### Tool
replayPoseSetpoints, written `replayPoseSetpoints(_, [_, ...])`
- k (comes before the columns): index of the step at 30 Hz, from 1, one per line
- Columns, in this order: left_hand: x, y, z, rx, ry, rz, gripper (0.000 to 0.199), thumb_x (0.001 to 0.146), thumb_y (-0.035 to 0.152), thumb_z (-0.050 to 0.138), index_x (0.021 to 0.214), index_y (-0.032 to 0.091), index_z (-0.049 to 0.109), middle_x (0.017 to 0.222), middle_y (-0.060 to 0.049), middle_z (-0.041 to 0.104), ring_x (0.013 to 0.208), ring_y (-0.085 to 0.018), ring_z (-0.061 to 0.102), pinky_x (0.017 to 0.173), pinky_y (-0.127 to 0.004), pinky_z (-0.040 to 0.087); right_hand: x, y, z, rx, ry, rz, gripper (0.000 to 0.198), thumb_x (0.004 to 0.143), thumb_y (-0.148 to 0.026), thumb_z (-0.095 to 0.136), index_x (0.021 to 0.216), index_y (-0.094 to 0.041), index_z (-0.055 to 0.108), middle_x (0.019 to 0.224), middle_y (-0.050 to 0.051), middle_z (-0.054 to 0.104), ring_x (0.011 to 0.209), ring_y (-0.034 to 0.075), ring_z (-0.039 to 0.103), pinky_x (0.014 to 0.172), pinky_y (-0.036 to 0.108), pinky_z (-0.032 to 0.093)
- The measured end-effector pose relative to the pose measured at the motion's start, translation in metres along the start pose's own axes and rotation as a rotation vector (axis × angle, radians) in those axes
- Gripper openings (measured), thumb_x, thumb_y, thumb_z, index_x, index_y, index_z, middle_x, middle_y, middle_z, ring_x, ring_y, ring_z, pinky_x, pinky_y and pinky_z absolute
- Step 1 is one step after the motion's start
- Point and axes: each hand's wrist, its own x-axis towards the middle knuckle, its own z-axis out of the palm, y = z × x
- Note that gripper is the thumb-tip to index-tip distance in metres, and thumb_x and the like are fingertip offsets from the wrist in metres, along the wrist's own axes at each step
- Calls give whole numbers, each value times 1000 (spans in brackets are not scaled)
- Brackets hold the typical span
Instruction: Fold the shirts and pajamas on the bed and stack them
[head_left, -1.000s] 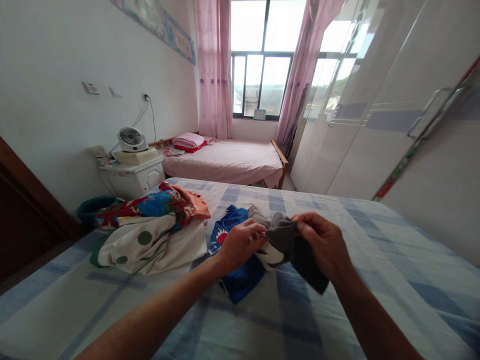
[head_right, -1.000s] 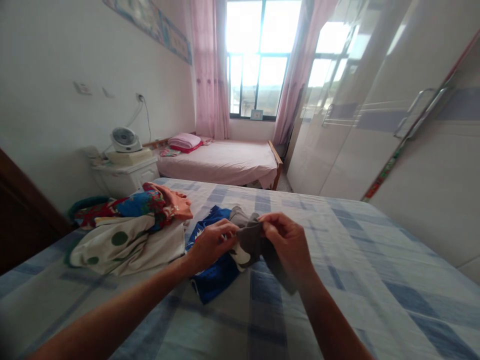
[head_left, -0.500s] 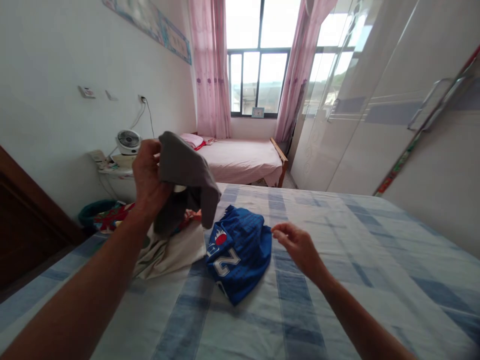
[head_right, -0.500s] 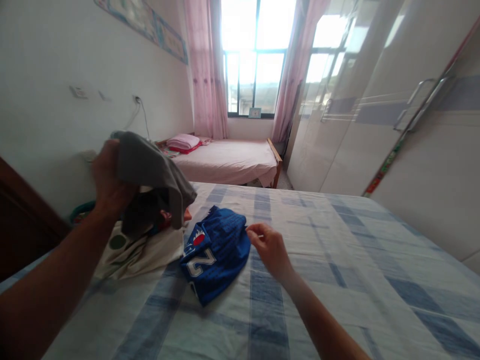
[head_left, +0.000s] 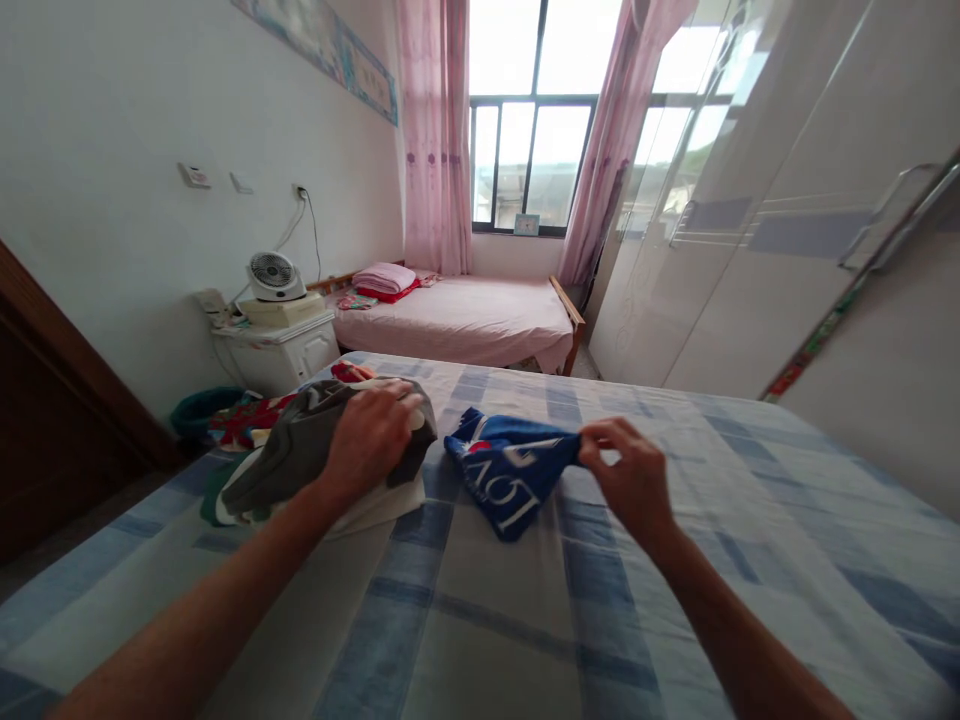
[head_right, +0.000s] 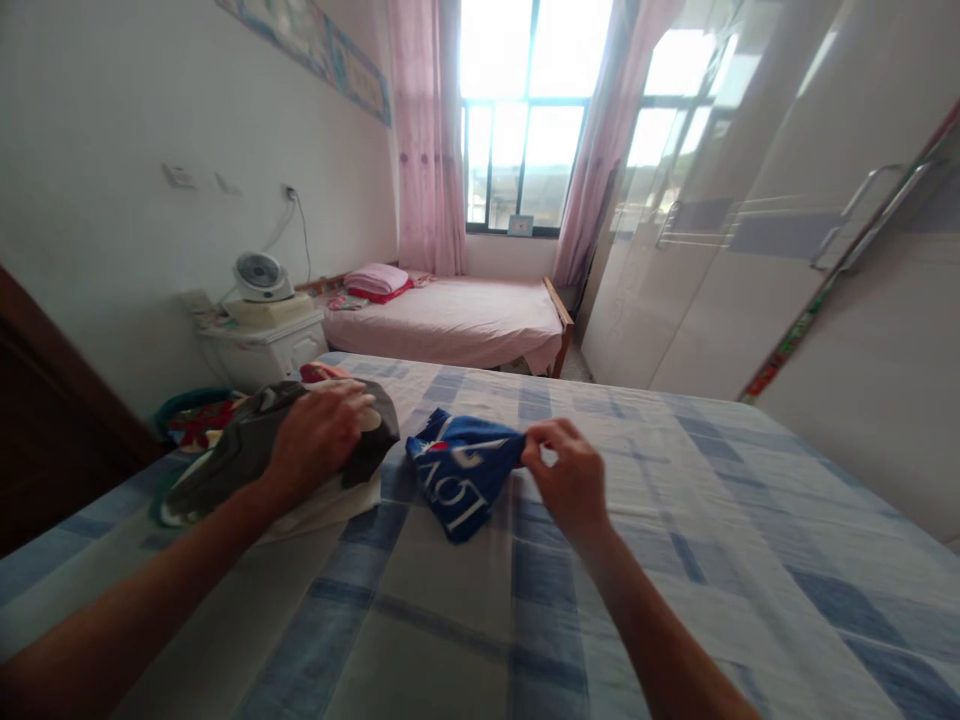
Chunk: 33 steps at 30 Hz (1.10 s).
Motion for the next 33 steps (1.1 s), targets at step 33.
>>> replayPoseSetpoints(33, [27, 126, 59, -810, -414, -410, 20, 84, 27, 50, 88, 20, 68, 98, -5, 62, 92, -21, 58, 82, -32, 44, -27, 80, -81, 89, -76, 602, 28, 73, -40, 56, 85, -18, 69, 71, 2, 71, 65, 20, 68, 67, 31, 53])
